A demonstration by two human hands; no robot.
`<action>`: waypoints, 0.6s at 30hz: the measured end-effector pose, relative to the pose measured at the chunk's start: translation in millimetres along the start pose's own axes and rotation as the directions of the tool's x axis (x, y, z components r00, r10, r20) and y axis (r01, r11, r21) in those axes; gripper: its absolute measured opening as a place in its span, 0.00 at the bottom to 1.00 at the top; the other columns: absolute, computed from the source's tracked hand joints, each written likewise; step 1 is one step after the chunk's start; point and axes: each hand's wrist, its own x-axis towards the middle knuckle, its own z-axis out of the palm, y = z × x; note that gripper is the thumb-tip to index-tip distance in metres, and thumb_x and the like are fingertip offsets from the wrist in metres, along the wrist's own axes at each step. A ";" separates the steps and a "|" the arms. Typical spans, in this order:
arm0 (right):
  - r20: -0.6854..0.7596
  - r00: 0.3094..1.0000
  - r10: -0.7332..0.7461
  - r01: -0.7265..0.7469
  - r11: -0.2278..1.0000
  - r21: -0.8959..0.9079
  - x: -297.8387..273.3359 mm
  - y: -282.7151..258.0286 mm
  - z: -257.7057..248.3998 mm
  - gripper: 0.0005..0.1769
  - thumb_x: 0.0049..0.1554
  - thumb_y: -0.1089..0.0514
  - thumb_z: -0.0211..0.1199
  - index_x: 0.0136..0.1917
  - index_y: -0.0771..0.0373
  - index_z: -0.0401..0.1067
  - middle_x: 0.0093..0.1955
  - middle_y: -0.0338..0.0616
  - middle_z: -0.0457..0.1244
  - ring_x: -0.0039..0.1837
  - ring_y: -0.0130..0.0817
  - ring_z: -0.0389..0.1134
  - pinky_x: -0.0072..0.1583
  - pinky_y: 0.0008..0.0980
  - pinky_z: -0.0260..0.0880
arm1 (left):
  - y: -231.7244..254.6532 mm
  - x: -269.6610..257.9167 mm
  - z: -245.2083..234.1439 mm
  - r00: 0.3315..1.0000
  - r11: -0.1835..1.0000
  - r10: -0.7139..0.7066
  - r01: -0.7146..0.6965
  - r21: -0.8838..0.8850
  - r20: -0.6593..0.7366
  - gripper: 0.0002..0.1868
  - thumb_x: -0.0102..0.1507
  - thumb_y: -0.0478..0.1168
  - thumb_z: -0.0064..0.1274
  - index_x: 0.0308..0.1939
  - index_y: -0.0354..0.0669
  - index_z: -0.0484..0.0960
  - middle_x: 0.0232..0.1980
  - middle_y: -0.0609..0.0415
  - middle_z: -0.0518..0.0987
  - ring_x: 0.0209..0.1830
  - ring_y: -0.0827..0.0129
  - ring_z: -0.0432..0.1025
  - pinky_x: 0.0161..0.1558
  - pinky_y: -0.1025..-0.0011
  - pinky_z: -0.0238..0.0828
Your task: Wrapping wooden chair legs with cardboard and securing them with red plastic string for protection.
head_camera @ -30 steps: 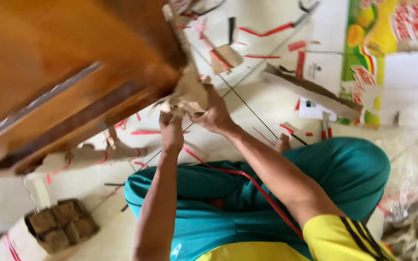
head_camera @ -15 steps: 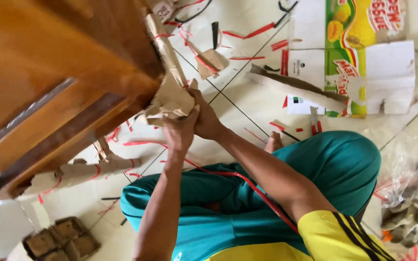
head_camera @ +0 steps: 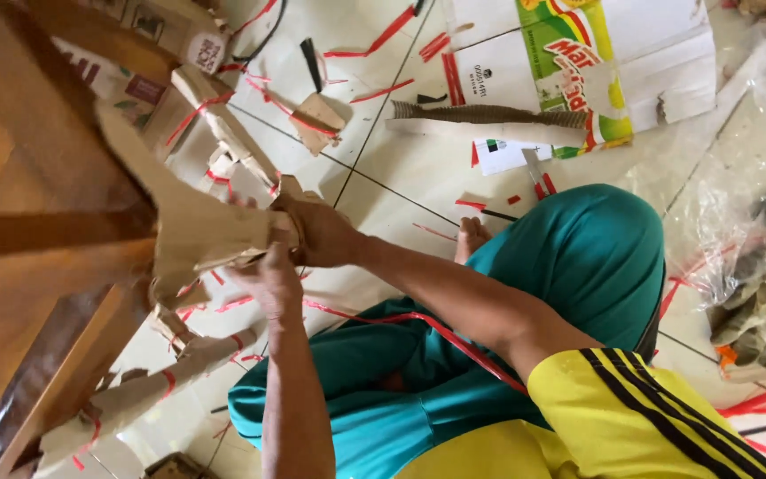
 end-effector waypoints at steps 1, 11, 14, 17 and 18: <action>-0.030 0.999 -0.021 0.021 1.000 0.018 -2.3 -2.7 -2.0 0.40 0.44 0.55 0.69 0.68 0.54 0.60 0.59 0.61 0.66 0.63 0.70 0.67 0.64 0.66 0.67 | 16.9 -0.3 11.1 0.993 1.000 0.022 -0.022 -0.004 -0.113 0.33 0.48 0.34 0.76 0.53 0.37 0.74 0.45 0.45 0.79 0.41 0.68 0.78 0.38 0.64 0.78; -0.365 0.931 -0.021 -0.070 0.969 -0.235 -45.5 90.8 36.1 0.52 0.45 0.58 0.78 0.75 0.68 0.56 0.71 0.65 0.57 0.75 0.61 0.58 0.78 0.50 0.54 | -35.8 10.5 -0.7 0.980 0.970 0.182 -0.164 0.181 -0.083 0.32 0.49 0.32 0.79 0.52 0.30 0.77 0.46 0.39 0.80 0.45 0.54 0.79 0.51 0.54 0.79; -0.277 0.959 0.062 -0.110 0.981 -0.161 -35.6 91.6 26.2 0.49 0.43 0.67 0.76 0.74 0.68 0.58 0.70 0.65 0.59 0.75 0.62 0.58 0.78 0.54 0.54 | -34.9 10.2 -10.7 0.978 0.976 0.210 -0.209 0.066 -0.005 0.26 0.53 0.26 0.72 0.53 0.31 0.78 0.48 0.42 0.79 0.48 0.61 0.78 0.52 0.58 0.77; -0.199 0.967 0.162 -0.161 0.987 0.025 -32.2 98.6 25.1 0.50 0.43 0.68 0.65 0.79 0.57 0.57 0.76 0.60 0.56 0.79 0.60 0.54 0.80 0.54 0.49 | -39.5 11.5 -16.4 0.986 0.985 0.154 -0.148 -0.089 0.069 0.25 0.55 0.23 0.66 0.55 0.35 0.78 0.51 0.46 0.80 0.54 0.65 0.77 0.58 0.63 0.78; -0.224 0.969 0.100 -0.091 0.995 0.050 -29.3 94.9 25.7 0.53 0.41 0.66 0.66 0.80 0.55 0.56 0.77 0.57 0.55 0.80 0.59 0.53 0.80 0.54 0.51 | -34.2 10.5 -10.6 0.979 0.977 0.189 -0.180 -0.119 0.072 0.26 0.55 0.23 0.67 0.56 0.36 0.77 0.52 0.47 0.79 0.54 0.67 0.75 0.58 0.63 0.77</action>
